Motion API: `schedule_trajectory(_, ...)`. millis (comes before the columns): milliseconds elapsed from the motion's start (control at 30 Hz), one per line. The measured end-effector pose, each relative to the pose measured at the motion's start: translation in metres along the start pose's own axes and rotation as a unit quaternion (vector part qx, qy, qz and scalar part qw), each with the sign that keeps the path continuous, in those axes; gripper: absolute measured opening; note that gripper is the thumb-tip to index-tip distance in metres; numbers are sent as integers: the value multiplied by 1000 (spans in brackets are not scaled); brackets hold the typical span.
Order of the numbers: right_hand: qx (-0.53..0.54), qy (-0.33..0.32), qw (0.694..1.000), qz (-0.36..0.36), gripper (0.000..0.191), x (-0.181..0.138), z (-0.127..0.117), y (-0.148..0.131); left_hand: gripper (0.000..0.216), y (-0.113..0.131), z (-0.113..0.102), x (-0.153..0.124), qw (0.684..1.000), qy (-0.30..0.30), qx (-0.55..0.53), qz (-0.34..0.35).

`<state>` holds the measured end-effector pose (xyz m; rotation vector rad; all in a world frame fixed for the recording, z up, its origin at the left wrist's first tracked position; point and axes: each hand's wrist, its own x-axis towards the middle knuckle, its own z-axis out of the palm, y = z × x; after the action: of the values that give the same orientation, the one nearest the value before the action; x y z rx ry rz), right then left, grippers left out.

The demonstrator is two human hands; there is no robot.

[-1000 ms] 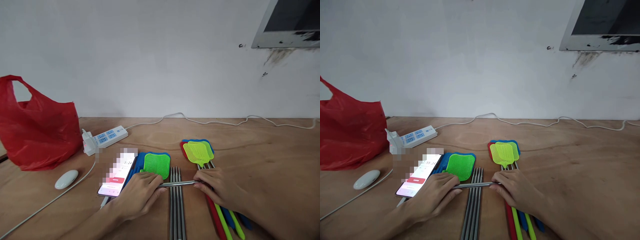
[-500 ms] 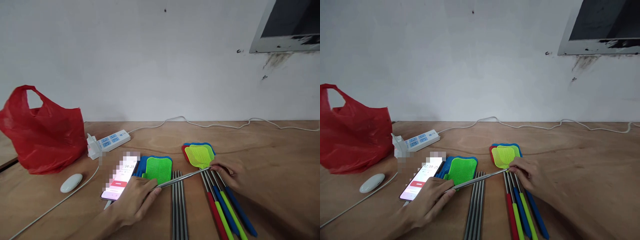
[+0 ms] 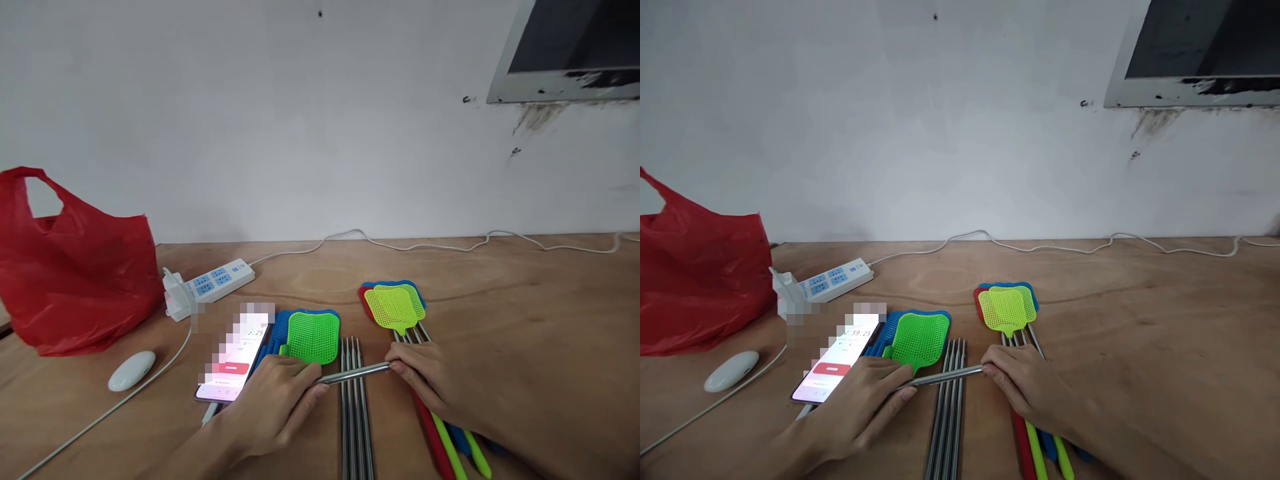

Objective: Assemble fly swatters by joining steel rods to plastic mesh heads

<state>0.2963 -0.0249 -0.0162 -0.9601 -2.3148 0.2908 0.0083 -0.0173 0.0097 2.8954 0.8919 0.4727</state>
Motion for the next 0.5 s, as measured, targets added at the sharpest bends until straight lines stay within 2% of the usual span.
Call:
schedule_trajectory(167, -43, -59, 997, 19, 27, 4, -14, -3, 36, 3, -5, 4, 999, -39, 16, -21)
schedule_trajectory(333, -99, -117, 988, -21, 33, 12, -26, -16, 28, 5, -17, 2, 996, -81, 30, -19)
schedule_trajectory(500, -114, -116, 986, -34, 33, 14, -25, -31, 22, 4, -21, -6, 995, -99, 26, -11)
